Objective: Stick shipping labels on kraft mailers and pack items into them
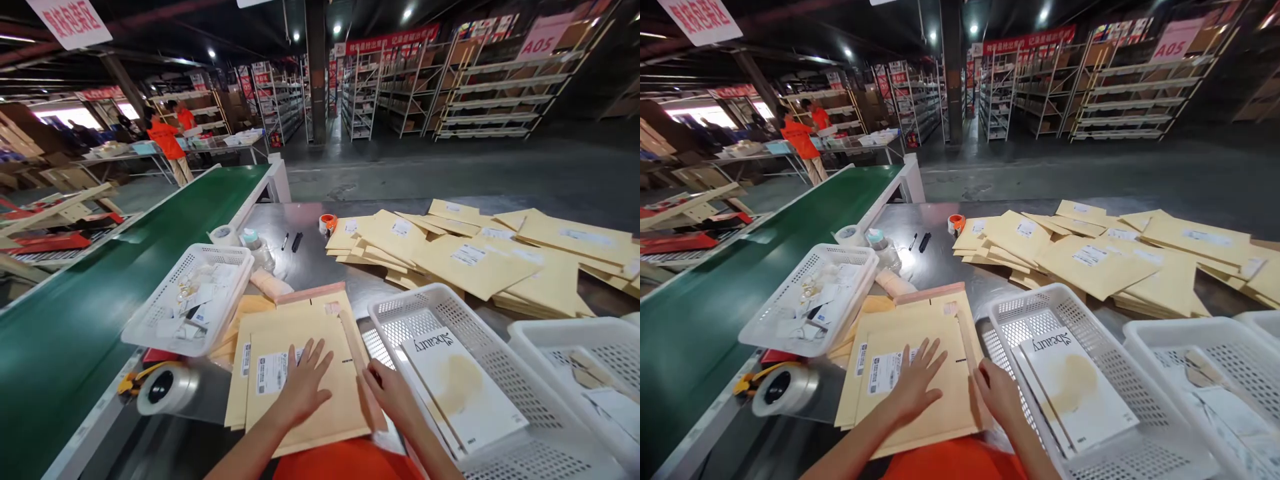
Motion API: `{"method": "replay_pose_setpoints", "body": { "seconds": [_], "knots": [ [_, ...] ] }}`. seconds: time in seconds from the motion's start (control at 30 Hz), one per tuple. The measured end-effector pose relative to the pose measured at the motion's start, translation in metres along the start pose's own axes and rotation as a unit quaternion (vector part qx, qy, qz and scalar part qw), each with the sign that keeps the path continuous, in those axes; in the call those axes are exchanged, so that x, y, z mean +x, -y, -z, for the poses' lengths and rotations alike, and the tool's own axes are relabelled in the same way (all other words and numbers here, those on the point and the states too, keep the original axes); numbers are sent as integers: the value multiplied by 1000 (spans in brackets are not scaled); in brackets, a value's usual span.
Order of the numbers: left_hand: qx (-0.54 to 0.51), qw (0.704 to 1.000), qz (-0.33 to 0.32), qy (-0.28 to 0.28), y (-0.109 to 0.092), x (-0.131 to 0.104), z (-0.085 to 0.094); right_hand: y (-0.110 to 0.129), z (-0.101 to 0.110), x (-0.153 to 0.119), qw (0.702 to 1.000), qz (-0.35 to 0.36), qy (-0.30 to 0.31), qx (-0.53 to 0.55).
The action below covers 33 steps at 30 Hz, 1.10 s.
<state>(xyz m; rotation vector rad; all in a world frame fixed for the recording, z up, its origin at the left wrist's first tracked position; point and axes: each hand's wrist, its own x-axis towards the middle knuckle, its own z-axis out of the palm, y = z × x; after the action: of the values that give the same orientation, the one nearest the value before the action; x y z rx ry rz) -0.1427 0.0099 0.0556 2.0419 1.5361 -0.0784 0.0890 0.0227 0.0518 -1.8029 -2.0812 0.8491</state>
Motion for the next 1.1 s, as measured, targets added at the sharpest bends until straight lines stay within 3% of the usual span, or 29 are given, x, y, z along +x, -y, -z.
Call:
{"method": "replay_pose_setpoints", "body": {
  "seconds": [0.1, 0.2, 0.37, 0.43, 0.6, 0.67, 0.77, 0.87, 0.93, 1.0, 1.03, 1.1],
  "knots": [
    [-3, 1000, 11, 16, -5, -1, 7, 17, -8, 1, 997, 56, 10, -61],
    [-4, 999, 22, 41, -9, -2, 12, 30, -29, -3, 987, 89, 10, -136],
    [-32, 999, -9, 29, -1, -1, 0, 32, -59, -7, 974, 124, -27, -186],
    [-39, 999, -28, 23, 2, -1, -5, 36, -58, 15, 971, 120, -39, -204],
    [-45, 998, -24, 24, 6, 2, -10, 65, -34, 119, 969, 49, -76, -230],
    [-47, 998, -16, 25, 8, 5, -12, 74, -26, 136, 967, 51, -88, -235],
    [-56, 998, -7, 21, 10, 9, -15, 64, -33, 100, 962, 101, -79, -239],
    [-67, 998, -3, 18, 7, 9, -11, 23, -54, 21, 957, 163, -48, -235],
    [-79, 997, -5, 21, 3, 6, -3, -6, -64, -25, 952, 228, -68, -194],
    [-102, 994, -15, 24, 2, 1, 4, -26, -65, -52, 971, 202, -58, -114],
    [-115, 993, -14, 9, 4, -3, 6, -31, -64, -58, 984, 155, -50, -68],
    [-127, 989, 37, -72, 15, -14, 5, -32, -60, -61, 998, 42, -36, 8]
  ]
}}
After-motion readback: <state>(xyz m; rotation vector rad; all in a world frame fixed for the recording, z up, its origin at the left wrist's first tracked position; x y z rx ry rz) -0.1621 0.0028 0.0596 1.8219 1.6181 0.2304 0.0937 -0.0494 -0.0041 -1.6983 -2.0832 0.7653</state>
